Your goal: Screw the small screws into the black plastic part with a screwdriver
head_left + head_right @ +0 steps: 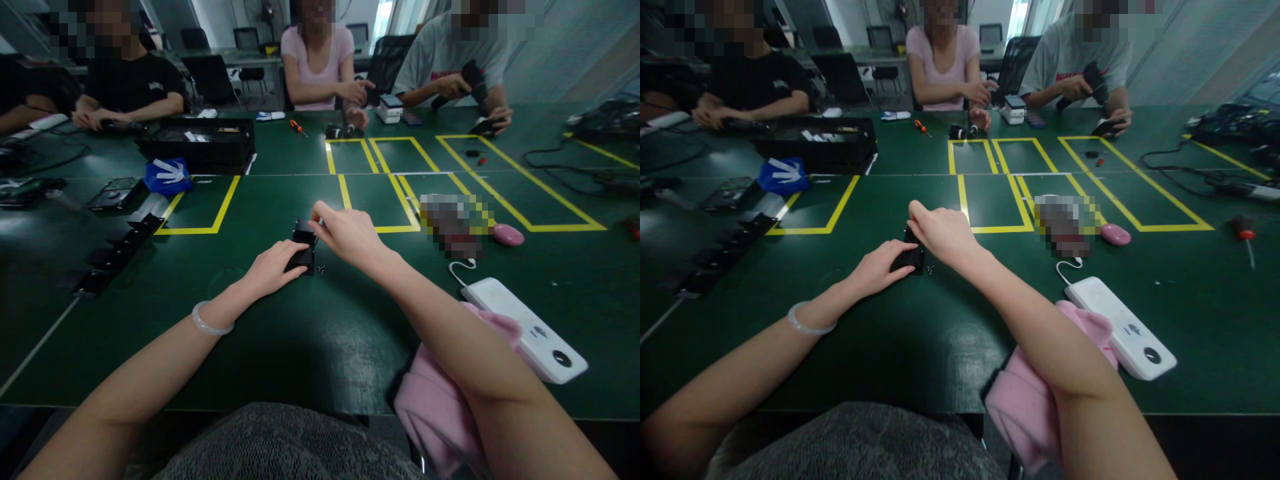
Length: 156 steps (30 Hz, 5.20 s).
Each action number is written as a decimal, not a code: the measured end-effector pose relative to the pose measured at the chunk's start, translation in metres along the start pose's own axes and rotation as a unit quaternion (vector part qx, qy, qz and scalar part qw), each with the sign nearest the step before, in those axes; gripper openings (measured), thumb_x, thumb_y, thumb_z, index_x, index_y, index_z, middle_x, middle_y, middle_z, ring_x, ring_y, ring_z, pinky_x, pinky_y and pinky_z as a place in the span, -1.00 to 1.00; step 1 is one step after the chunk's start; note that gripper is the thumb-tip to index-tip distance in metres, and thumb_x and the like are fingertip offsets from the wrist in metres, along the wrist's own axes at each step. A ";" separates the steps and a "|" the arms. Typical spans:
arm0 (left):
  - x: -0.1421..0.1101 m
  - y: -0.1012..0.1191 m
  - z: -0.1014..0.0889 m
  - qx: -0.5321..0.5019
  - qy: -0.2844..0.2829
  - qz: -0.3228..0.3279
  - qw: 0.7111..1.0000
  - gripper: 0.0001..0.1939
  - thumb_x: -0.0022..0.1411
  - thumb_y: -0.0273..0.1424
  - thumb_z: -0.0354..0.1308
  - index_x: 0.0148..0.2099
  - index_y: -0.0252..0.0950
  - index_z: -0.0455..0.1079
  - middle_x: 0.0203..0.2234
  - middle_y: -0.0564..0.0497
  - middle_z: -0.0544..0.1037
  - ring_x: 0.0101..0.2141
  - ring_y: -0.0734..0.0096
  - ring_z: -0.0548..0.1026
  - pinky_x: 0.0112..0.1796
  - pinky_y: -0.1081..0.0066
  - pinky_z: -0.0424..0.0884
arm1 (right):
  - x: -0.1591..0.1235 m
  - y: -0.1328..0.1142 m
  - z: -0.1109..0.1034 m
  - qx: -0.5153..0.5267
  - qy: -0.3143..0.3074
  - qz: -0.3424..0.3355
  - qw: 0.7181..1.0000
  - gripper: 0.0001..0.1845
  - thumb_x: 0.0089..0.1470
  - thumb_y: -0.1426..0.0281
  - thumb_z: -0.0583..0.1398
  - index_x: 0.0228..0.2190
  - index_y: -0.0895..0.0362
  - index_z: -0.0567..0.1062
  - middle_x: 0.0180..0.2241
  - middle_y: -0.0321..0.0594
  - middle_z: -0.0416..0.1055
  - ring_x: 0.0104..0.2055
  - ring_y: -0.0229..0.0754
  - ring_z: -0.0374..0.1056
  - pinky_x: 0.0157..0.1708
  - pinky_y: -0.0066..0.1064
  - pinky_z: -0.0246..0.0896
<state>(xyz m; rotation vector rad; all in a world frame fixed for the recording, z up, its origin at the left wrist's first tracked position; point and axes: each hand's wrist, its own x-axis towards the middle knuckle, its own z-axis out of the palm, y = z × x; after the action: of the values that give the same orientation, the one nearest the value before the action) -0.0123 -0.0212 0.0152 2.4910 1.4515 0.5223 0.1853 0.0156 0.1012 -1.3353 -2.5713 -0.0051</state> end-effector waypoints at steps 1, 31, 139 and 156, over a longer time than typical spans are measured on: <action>0.000 0.000 0.000 0.001 -0.001 -0.001 1.000 -0.58 0.37 -0.26 0.09 0.21 -0.27 0.28 0.02 -0.16 0.49 0.00 0.08 0.47 -0.04 0.11 0.47 | 0.000 0.000 -0.001 -0.002 -0.002 0.000 1.000 -0.63 0.35 0.29 -0.08 -0.01 0.13 0.40 -0.29 -0.12 0.58 -0.33 -0.16 0.42 -0.46 -0.37 -0.20; -0.001 -0.002 0.002 0.005 0.000 -0.002 1.000 -0.58 0.38 -0.24 0.07 0.23 -0.23 0.27 0.03 -0.13 0.48 0.00 0.09 0.46 -0.05 0.14 0.47 | -0.002 -0.001 -0.004 -0.003 -0.013 -0.001 1.000 -0.61 0.30 0.36 -0.06 0.07 0.13 0.36 -0.26 -0.11 0.59 -0.34 -0.17 0.42 -0.46 -0.38 -0.17; -0.002 -0.002 0.000 -0.010 -0.002 0.002 1.000 -0.57 0.39 -0.25 0.09 0.23 -0.26 0.28 0.04 -0.15 0.47 0.03 0.08 0.45 -0.01 0.11 0.46 | -0.001 0.003 0.001 0.048 -0.005 -0.009 0.999 -0.62 0.33 0.27 -0.07 0.01 0.15 0.38 -0.28 -0.10 0.57 -0.30 -0.14 0.40 -0.37 -0.39 0.00; -0.002 -0.002 0.000 -0.008 -0.003 0.002 1.000 -0.58 0.40 -0.24 0.06 0.23 -0.24 0.27 0.03 -0.15 0.48 0.01 0.09 0.46 -0.05 0.13 0.48 | -0.002 0.004 0.000 0.041 -0.010 -0.012 0.999 -0.64 0.31 0.33 -0.06 0.05 0.15 0.34 -0.29 -0.12 0.57 -0.31 -0.13 0.42 -0.42 -0.39 -0.08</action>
<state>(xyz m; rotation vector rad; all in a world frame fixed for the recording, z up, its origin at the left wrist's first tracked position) -0.0147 -0.0217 0.0142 2.4805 1.4351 0.5236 0.1894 0.0162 0.1008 -1.2803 -2.5748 0.1090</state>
